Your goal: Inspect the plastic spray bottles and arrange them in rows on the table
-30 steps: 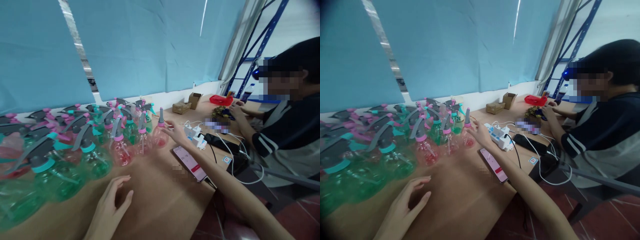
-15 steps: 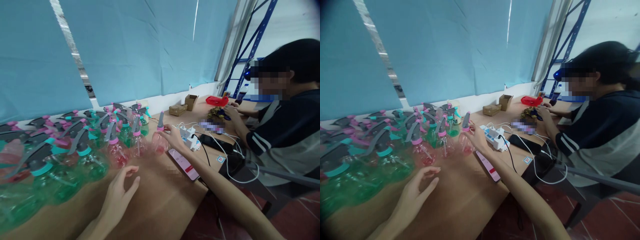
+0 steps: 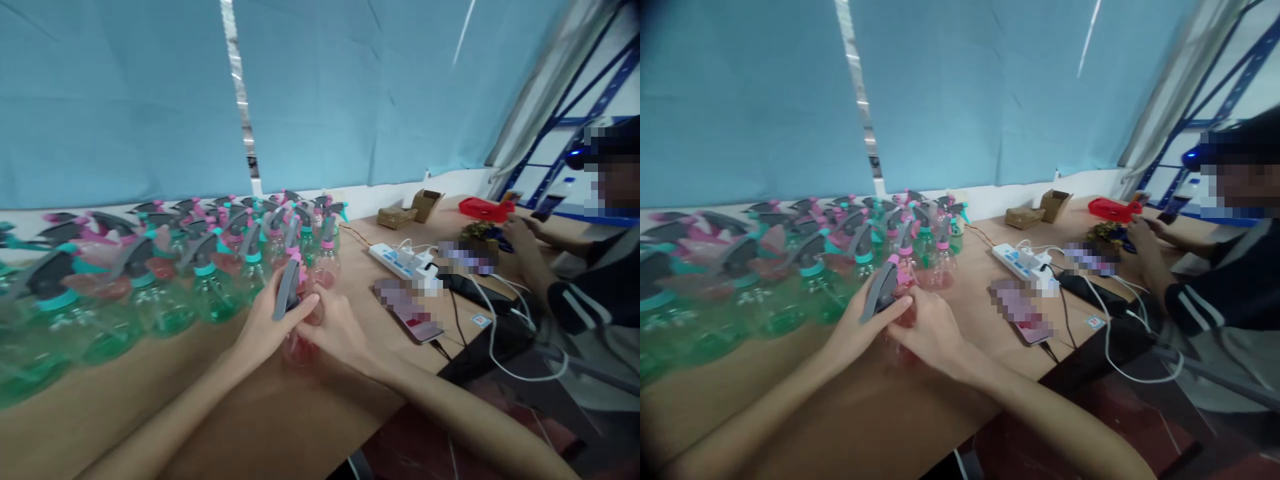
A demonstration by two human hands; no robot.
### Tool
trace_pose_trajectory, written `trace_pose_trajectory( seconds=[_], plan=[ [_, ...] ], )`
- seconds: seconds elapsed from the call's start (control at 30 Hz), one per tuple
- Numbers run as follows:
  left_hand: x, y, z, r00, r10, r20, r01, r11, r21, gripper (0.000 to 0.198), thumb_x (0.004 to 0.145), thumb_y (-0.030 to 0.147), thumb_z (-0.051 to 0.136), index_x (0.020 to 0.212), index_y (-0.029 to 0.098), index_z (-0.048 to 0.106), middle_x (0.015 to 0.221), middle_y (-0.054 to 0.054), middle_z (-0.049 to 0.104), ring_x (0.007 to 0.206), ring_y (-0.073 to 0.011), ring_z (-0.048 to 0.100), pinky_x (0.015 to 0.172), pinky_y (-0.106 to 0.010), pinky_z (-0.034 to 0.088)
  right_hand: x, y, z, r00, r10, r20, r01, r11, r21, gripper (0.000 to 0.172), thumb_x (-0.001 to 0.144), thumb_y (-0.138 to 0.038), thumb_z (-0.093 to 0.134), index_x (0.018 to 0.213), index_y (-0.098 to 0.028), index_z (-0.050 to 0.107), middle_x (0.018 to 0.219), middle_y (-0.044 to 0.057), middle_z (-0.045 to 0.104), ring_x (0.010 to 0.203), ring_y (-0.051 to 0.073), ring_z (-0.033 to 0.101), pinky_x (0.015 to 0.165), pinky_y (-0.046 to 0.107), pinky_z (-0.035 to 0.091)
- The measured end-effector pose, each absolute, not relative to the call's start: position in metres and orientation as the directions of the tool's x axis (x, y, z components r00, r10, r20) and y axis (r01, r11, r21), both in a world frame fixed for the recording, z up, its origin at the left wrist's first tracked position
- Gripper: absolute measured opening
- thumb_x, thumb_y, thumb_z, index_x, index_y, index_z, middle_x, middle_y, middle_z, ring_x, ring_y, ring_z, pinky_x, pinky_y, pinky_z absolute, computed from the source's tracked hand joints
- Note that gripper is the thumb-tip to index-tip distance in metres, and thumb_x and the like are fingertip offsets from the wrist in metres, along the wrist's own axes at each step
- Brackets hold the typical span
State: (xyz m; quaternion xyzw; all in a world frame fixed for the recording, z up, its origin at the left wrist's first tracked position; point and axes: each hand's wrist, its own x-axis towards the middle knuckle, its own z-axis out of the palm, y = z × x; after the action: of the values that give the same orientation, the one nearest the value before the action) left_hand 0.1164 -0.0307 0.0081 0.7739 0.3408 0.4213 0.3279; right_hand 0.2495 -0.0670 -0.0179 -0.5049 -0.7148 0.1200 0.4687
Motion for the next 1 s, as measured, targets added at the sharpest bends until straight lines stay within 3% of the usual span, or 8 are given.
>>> trace_pose_trajectory(
  seconds=[0.13,0.23,0.37,0.5,0.63,0.73,0.87,1.0],
  plan=[
    [0.071,-0.033,0.007,0.332,0.833,0.443,0.307,-0.540,0.784,0.031,0.083,0.036,0.055,0.110,0.019,0.053,0.096,-0.003,0.062,0.089,-0.0199,0.061,0.083,-0.036,0.048,0.202,-0.059,-0.022,-0.095,0.823,0.560,0.554,0.511,-0.657,0.022,0.072,-0.028,0.063,0.091,-0.019,0.056,0.085,0.003,0.067,0.077,0.020,0.062,0.070,0.033,0.048],
    [0.041,-0.033,0.004,0.297,0.838,0.459,0.316,-0.539,0.780,0.027,0.086,0.033,0.051,0.110,0.019,0.051,0.099,-0.004,0.060,0.090,-0.0180,0.059,0.084,-0.035,0.047,0.172,-0.053,-0.026,-0.124,0.815,0.566,0.519,0.539,-0.663,0.017,0.073,-0.027,0.062,0.086,-0.019,0.056,0.079,0.002,0.065,0.071,0.018,0.061,0.067,0.033,0.048],
    [0.012,-0.034,0.003,0.273,0.843,0.464,0.337,-0.535,0.775,0.029,0.087,0.031,0.049,0.113,0.019,0.050,0.103,-0.006,0.059,0.094,-0.0192,0.058,0.088,-0.035,0.046,0.146,-0.048,-0.029,-0.197,0.775,0.601,0.465,0.613,-0.638,0.016,0.075,-0.028,0.061,0.087,-0.019,0.056,0.084,0.003,0.067,0.077,0.019,0.062,0.070,0.034,0.049],
    [-0.005,-0.038,0.004,0.266,0.824,0.500,0.403,-0.567,0.719,0.030,0.082,0.027,0.051,0.112,0.020,0.050,0.095,-0.004,0.060,0.084,-0.0187,0.059,0.080,-0.034,0.048,0.141,-0.048,-0.030,-0.330,0.724,0.606,0.455,0.685,-0.570,0.022,0.081,-0.037,0.058,0.092,-0.018,0.058,0.085,0.004,0.066,0.078,0.018,0.062,0.072,0.034,0.050],
    [-0.009,-0.040,0.006,0.285,0.800,0.528,0.421,-0.599,0.681,0.027,0.077,0.021,0.050,0.104,0.020,0.053,0.095,-0.004,0.063,0.086,-0.0199,0.060,0.081,-0.034,0.048,0.159,-0.048,-0.037,-0.512,0.678,0.527,0.439,0.734,-0.518,0.041,0.081,-0.047,0.059,0.111,-0.021,0.056,0.103,0.006,0.066,0.095,0.020,0.061,0.083,0.037,0.049],
    [-0.009,-0.037,0.004,0.255,0.818,0.515,0.411,-0.574,0.708,0.025,0.075,0.021,0.050,0.100,0.022,0.056,0.094,-0.003,0.064,0.088,-0.0213,0.061,0.082,-0.035,0.049,0.180,-0.042,-0.053,-0.575,0.668,0.472,0.474,0.742,-0.474,0.049,0.082,-0.047,0.057,0.124,-0.022,0.051,0.126,0.009,0.058,0.116,0.022,0.053,0.097,0.042,0.042],
    [-0.009,-0.033,0.000,0.258,0.813,0.522,0.400,-0.582,0.708,0.025,0.077,0.023,0.052,0.101,0.024,0.058,0.084,0.000,0.063,0.084,-0.0208,0.061,0.081,-0.035,0.049,0.201,-0.031,-0.078,-0.561,0.712,0.423,0.560,0.703,-0.439,0.033,0.096,-0.029,0.034,0.119,-0.021,0.056,0.123,0.008,0.060,0.117,0.019,0.053,0.100,0.041,0.041],
    [-0.011,-0.032,-0.002,0.282,0.829,0.483,0.385,-0.559,0.734,0.028,0.079,0.026,0.051,0.106,0.024,0.060,0.085,-0.002,0.065,0.090,-0.0232,0.061,0.084,-0.038,0.048,0.206,-0.022,-0.093,-0.534,0.746,0.398,0.619,0.666,-0.417,0.033,0.092,-0.032,0.043,0.119,-0.019,0.057,0.125,0.010,0.059,0.117,0.020,0.053,0.099,0.041,0.043]
  ],
)
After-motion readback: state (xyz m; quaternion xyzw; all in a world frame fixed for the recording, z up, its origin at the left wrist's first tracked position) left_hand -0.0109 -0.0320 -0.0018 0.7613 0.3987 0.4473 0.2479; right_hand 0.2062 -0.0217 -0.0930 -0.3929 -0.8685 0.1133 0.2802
